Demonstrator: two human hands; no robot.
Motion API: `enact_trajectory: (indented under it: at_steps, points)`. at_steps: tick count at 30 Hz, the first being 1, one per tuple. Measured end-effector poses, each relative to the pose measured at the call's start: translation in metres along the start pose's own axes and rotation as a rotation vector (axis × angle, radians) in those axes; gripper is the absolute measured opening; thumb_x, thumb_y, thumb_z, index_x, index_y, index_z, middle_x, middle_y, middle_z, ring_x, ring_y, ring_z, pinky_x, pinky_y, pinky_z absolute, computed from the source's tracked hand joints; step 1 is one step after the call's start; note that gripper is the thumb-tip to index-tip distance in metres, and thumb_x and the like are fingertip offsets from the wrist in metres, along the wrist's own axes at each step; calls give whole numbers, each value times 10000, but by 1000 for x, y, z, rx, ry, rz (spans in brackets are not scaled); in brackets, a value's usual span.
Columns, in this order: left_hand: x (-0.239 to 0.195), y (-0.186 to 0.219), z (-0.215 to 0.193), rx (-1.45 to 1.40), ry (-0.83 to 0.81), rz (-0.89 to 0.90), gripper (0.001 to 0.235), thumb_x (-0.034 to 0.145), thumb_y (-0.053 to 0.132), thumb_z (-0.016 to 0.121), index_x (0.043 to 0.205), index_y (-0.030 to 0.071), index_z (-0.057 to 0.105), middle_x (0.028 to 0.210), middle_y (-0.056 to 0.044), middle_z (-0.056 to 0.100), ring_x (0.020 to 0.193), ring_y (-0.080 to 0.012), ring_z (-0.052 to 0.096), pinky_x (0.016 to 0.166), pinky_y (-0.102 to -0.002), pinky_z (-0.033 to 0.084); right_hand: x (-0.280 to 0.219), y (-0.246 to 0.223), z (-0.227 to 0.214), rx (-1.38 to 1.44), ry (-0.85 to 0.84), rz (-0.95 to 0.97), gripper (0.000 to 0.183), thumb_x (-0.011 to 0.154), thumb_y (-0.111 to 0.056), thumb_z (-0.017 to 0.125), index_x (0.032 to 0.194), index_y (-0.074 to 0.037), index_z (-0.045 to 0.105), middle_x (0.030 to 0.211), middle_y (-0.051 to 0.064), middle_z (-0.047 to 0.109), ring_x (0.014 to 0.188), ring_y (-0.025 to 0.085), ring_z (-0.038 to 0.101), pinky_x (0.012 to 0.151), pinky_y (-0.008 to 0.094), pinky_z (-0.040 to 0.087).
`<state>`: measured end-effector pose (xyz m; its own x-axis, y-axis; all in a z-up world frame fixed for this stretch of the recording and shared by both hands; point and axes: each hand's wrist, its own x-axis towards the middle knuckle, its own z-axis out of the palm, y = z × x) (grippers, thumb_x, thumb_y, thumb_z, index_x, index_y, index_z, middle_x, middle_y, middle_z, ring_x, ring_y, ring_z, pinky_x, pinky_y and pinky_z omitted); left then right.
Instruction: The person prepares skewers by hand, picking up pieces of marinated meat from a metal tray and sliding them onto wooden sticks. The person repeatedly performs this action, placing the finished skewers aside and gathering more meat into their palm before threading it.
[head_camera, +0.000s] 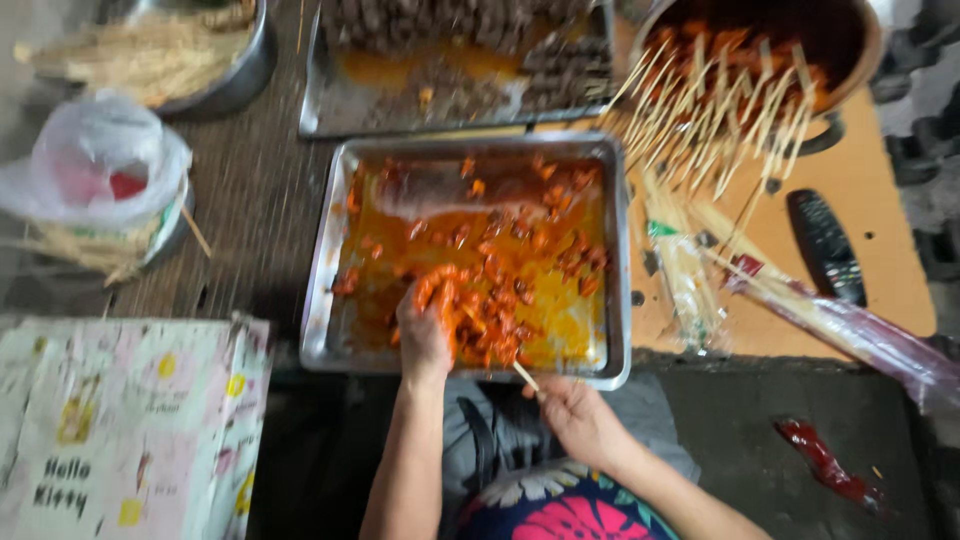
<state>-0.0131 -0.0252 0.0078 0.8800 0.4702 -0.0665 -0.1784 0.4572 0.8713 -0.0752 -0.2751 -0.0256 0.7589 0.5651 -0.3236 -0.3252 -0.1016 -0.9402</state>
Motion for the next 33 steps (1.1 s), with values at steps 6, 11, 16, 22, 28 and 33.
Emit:
enact_trajectory:
  at_steps: [6, 11, 16, 22, 28, 33]
  points:
    - [-7, -14, -11, 7, 77, 33, 218, 999, 24, 593, 1188, -54, 670, 1080, -129, 719, 948, -208, 689, 854, -339, 580, 5, 5, 7, 38, -16, -26, 205, 1021, -59, 491, 1098, -54, 680, 680, -72, 485, 615, 41, 422, 548, 223, 382]
    - [-11, -34, -30, -46, 114, 17, 207, 1007, 37, 613, 1170, -75, 674, 987, -143, 711, 861, -237, 679, 783, -355, 580, 6, -11, 19, -57, -18, -16, 216, 1004, -43, 483, 1083, -55, 684, 641, -71, 445, 580, 51, 392, 518, 240, 360]
    - [-17, -23, -27, 346, 44, 203, 335, 1042, 104, 635, 1344, -39, 629, 1218, -140, 676, 1047, -211, 629, 904, -350, 535, 11, -22, 23, -80, 49, -37, 210, 1022, -64, 490, 1046, -46, 697, 626, -72, 455, 575, 46, 393, 507, 242, 358]
    - [-4, -10, -21, -153, 197, -356, 431, 977, 407, 510, 1266, 104, 610, 1150, -123, 693, 911, -309, 709, 750, -493, 582, 8, -20, 14, -127, 30, -79, 217, 981, -30, 489, 1048, -54, 694, 697, -52, 502, 629, 56, 436, 548, 249, 387]
    - [8, -19, -30, -462, 48, -422, 453, 1030, 461, 516, 980, 25, 629, 811, -152, 678, 753, -344, 681, 671, -495, 582, 4, -19, 12, -208, 11, -141, 218, 971, -12, 496, 1057, -57, 692, 778, -10, 566, 732, 90, 510, 654, 258, 463]
    - [18, -15, -21, -204, 117, -225, 87, 1015, 150, 608, 1043, 71, 632, 797, -89, 642, 682, -259, 618, 586, -427, 552, 4, -19, 12, -217, 32, -174, 226, 959, 0, 484, 1028, -51, 693, 806, -9, 603, 776, 92, 542, 701, 262, 491]
